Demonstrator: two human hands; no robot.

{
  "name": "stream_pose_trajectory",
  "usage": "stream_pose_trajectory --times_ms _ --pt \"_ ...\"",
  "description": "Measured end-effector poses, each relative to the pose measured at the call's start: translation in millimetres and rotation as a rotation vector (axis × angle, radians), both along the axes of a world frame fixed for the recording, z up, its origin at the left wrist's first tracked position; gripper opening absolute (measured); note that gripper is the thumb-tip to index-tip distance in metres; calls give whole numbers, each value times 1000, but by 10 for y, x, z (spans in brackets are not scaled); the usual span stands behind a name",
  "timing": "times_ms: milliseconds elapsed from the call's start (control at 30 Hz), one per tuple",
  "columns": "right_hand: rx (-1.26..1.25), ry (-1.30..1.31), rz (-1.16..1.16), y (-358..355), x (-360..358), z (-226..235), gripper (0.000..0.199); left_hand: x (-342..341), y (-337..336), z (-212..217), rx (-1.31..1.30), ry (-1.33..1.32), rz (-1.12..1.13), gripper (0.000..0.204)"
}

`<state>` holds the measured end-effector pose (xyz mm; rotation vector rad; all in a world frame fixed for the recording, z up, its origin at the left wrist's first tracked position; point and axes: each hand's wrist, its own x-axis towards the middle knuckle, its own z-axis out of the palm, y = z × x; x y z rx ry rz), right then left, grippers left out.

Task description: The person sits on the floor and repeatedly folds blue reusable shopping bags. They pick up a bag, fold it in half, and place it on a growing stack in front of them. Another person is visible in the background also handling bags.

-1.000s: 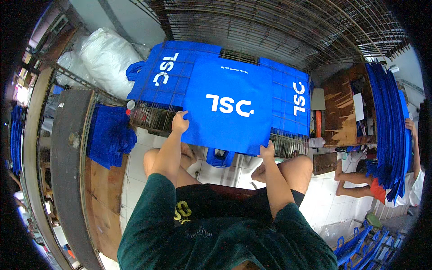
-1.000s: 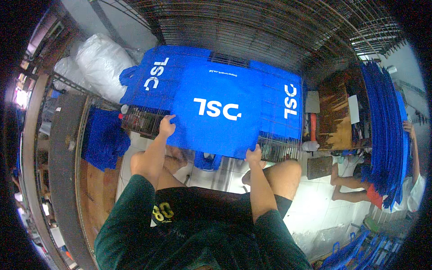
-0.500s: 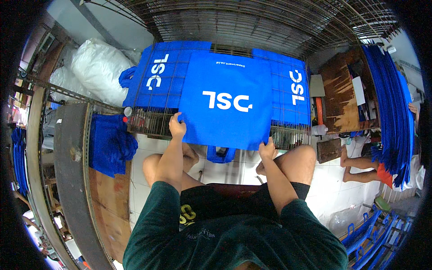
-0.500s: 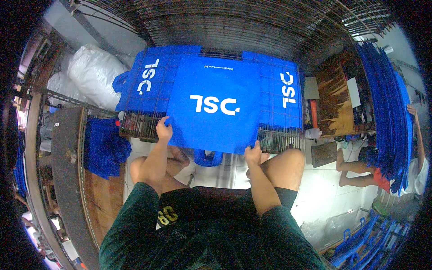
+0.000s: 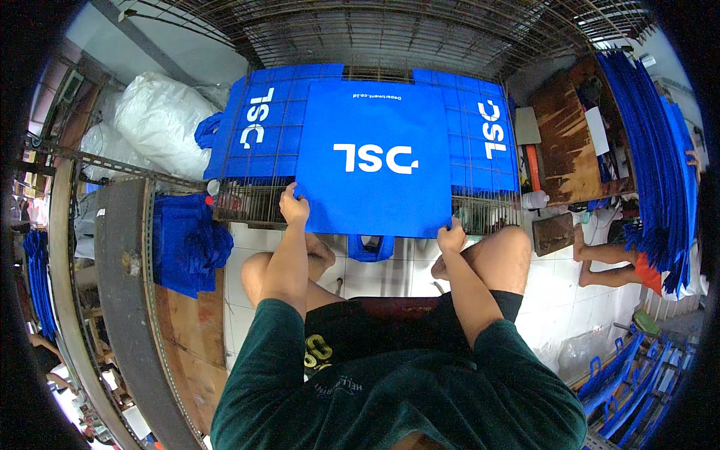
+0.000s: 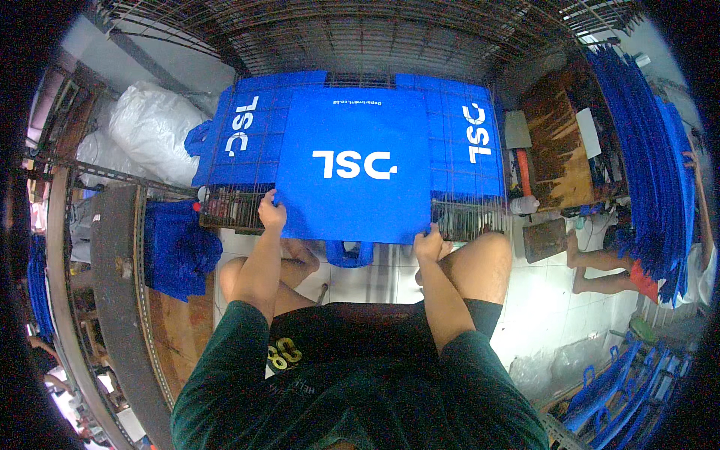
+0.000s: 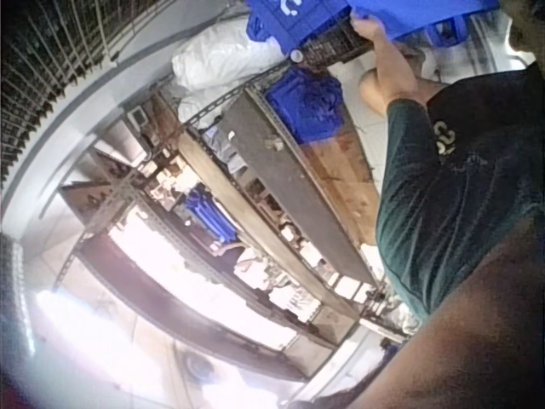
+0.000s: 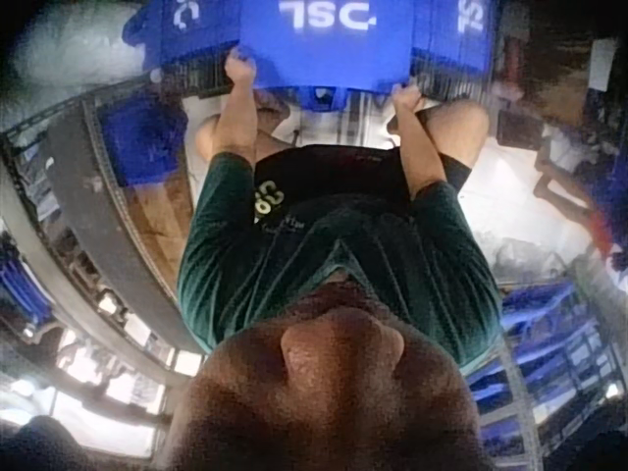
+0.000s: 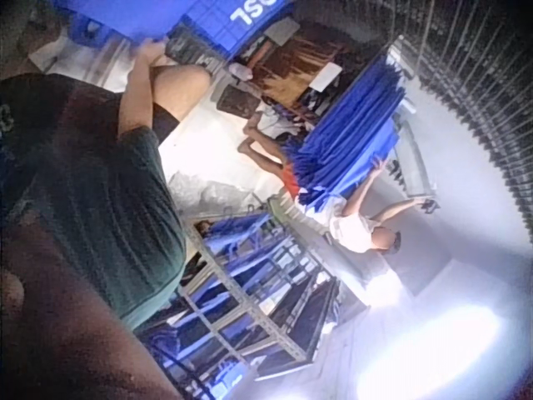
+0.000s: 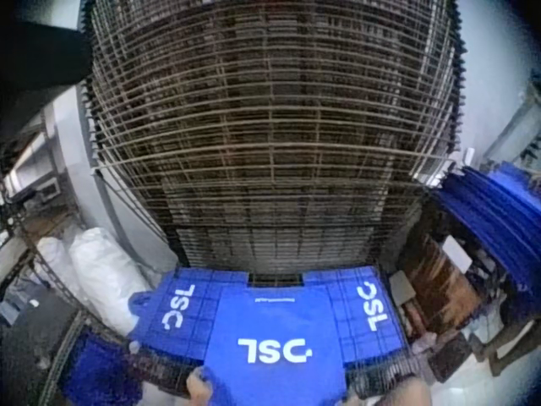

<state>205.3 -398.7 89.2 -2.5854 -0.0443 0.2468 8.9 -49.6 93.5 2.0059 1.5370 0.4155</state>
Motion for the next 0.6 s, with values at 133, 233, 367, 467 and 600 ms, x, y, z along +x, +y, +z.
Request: stream_pose_trajectory --times_ms 133,233,367,467,600 --pt "53 46 17 -39 16 -22 38 26 -63 105 21 25 38 46" --pt "-149 -93 21 -48 -31 22 44 70 -151 259 140 -19 124 50" --pt "-103 -38 -13 10 -53 515 56 133 -229 756 256 -266 -84 45" --pt "304 -2 325 -87 44 652 35 85 -585 1382 296 -460 -378 27" --pt "671 455 987 -551 -442 1419 17 -644 -1653 2085 -97 -420 -932 10"
